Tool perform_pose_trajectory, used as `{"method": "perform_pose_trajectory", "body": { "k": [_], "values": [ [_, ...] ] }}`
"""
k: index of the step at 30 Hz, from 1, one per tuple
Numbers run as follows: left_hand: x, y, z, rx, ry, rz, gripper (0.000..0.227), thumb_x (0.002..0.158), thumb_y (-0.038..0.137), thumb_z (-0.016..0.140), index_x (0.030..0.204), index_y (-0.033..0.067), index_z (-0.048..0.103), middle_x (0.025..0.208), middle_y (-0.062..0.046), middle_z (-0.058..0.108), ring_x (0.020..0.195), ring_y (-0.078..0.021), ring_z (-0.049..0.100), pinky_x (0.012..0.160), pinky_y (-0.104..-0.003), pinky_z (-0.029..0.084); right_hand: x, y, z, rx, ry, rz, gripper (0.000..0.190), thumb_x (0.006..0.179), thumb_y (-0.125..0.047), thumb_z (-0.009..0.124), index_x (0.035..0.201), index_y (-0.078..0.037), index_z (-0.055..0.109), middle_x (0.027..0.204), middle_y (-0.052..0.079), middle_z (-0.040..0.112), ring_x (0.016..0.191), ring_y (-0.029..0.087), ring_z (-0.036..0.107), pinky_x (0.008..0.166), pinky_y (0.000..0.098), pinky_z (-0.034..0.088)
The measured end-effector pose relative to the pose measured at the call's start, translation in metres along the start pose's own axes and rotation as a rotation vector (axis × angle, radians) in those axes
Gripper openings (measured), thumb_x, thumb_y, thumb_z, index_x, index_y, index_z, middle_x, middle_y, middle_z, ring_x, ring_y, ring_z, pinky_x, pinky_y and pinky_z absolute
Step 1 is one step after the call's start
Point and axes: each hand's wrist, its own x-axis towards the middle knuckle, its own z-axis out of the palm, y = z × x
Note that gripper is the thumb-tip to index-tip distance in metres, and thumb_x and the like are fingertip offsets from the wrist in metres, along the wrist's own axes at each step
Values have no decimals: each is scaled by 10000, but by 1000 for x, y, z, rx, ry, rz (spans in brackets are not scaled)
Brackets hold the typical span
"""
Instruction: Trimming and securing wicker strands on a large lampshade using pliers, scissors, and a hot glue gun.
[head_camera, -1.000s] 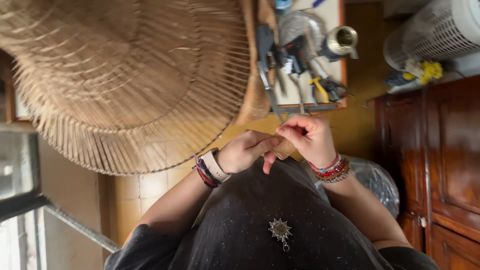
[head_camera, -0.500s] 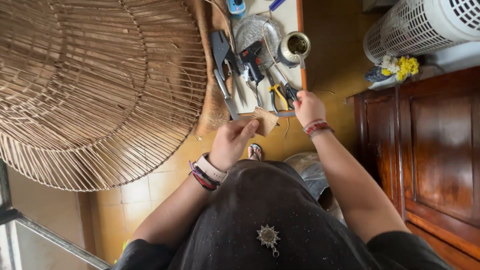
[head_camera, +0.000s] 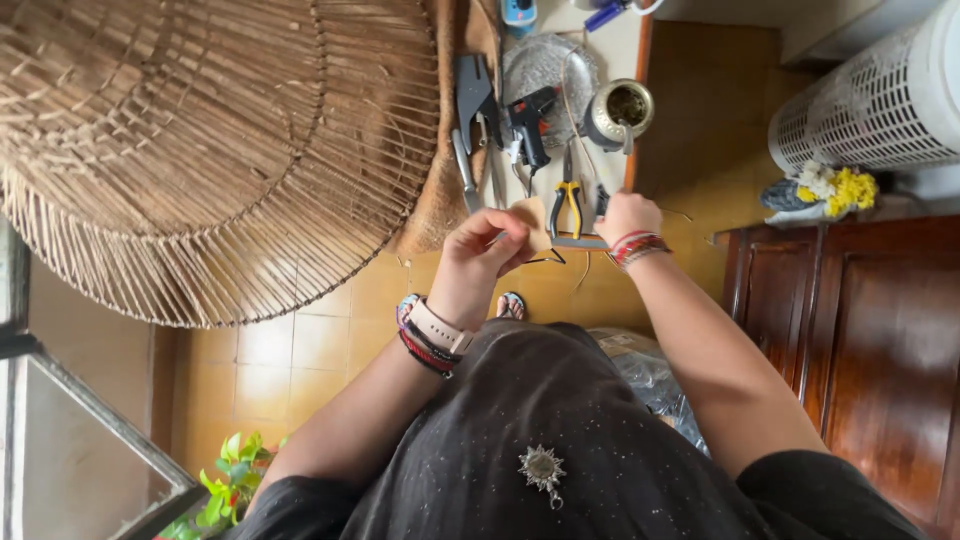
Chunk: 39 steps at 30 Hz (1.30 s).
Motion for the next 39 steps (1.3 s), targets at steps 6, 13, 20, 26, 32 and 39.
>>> {"method": "perform_pose_trajectory", "body": {
  "k": [6,13,20,26,32,39],
  "values": [
    [-10,20,10,-16,22,101,294,957,-35,665,1248,-13,700,1160,-82,739,915,-73,698,867,-303,645,-57,25,-69,76,-21,-20,451,811,-417,763,1035,-29,707,943,229,777,976,409,753,828,511,597],
    [-22,38,6,308,58,484,409,929,-49,713,1316,83,689,1308,-133,678,1119,-154,662,916,-323,614,-146,-12,-164,863,-113,-195,465,848,-51,747,1270,23,567,992,249,735,820,331,741,577,404,645],
    [-35,47,5,271,176,572,429,892,-29,778,1295,94,700,1253,-115,697,994,-95,678,855,-278,633,-172,-71,-177,1624,-452,-632,633,733,-127,878,1236,63,544,760,180,684,619,228,744,459,274,632],
    [-52,51,-7,369,267,611,452,855,8,830,1271,151,722,1210,-105,724,882,-106,696,783,-276,646,-176,-85,-175,1528,-468,-752,717,728,-282,909,1226,129,598,711,193,664,653,232,730,499,272,593],
    [-66,56,-7,436,319,607,468,848,15,828,1266,197,723,1185,-92,740,862,-160,741,774,-295,658,-183,-91,-185,1374,-364,-754,598,749,-225,903,1200,78,655,712,127,676,606,149,699,564,241,582],
    [-69,59,-6,488,337,617,471,848,35,826,1269,219,721,1189,-72,748,930,-221,765,782,-309,662,-190,-92,-186,1350,-315,-731,452,796,-111,860,1168,68,674,718,119,662,569,146,697,564,249,582]
  ]
}}
